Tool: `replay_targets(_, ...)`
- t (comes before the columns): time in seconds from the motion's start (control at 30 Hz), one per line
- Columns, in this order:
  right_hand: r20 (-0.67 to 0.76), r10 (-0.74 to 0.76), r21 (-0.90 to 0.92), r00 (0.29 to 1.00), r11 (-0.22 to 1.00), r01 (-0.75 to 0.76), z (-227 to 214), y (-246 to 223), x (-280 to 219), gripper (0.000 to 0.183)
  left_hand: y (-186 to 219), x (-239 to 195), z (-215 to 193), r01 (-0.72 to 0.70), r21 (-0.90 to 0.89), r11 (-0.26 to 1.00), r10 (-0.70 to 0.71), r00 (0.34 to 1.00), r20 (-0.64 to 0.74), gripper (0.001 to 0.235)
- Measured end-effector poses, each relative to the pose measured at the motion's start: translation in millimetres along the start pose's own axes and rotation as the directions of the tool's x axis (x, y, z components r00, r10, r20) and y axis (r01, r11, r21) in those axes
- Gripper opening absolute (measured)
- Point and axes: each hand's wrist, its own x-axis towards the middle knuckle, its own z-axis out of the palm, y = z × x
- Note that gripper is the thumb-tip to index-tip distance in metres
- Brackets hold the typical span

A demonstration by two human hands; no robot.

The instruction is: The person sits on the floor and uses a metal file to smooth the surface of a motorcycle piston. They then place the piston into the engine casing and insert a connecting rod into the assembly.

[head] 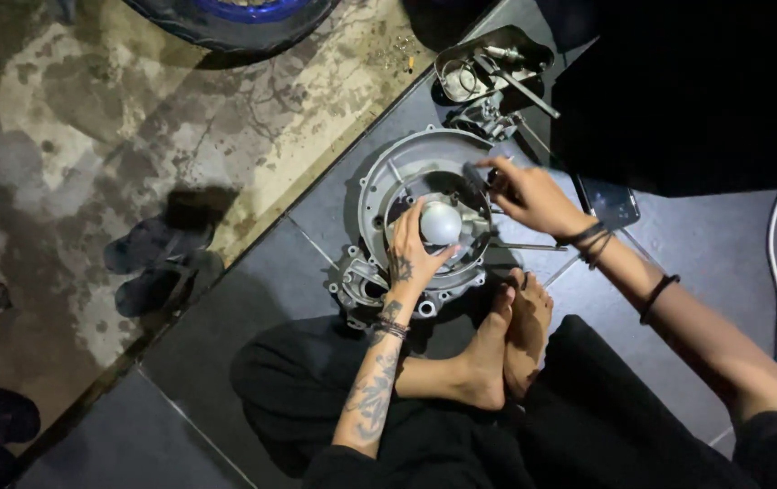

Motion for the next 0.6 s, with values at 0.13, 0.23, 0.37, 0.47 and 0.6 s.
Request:
replay_targets(0.13, 0.005, 0.022, 0.052, 1.0, 0.998, -0.023, 15, -11, -21, 0.054, -7, -3, 15, 0.001, -0.005, 1.0, -0.002, 0.999, -0.04, 0.091)
replay_targets(0.23, -0.038, -0.012, 0.038, 0.999, 0.999, 0.014, 23, -26, -27, 0.045, -7, -1, 22, 0.039, 0.032, 0.999, -0.035, 0.993, -0.113, 0.093)
replay_targets(0.37, -0.11, -0.066, -0.044, 0.992, 0.997, 0.062, 43, -26, -32, 0.041, -16, -1, 38, 0.101, 0.137, 0.985, -0.078, 0.983, -0.165, 0.082)
replay_targets(0.47, -0.033, -0.106, -0.183, 0.994, 0.978, 0.099, 47, -52, -48, 0.036, -16, -2, 41, 0.135, 0.177, 0.975, -0.098, 0.974, -0.202, 0.069)
replay_targets(0.6, 0.054, -0.125, -0.354, 0.991, 0.925, 0.136, 49, -58, -44, 0.028, -9, 4, 38, 0.16, 0.205, 0.966, -0.104, 0.96, -0.258, 0.051)
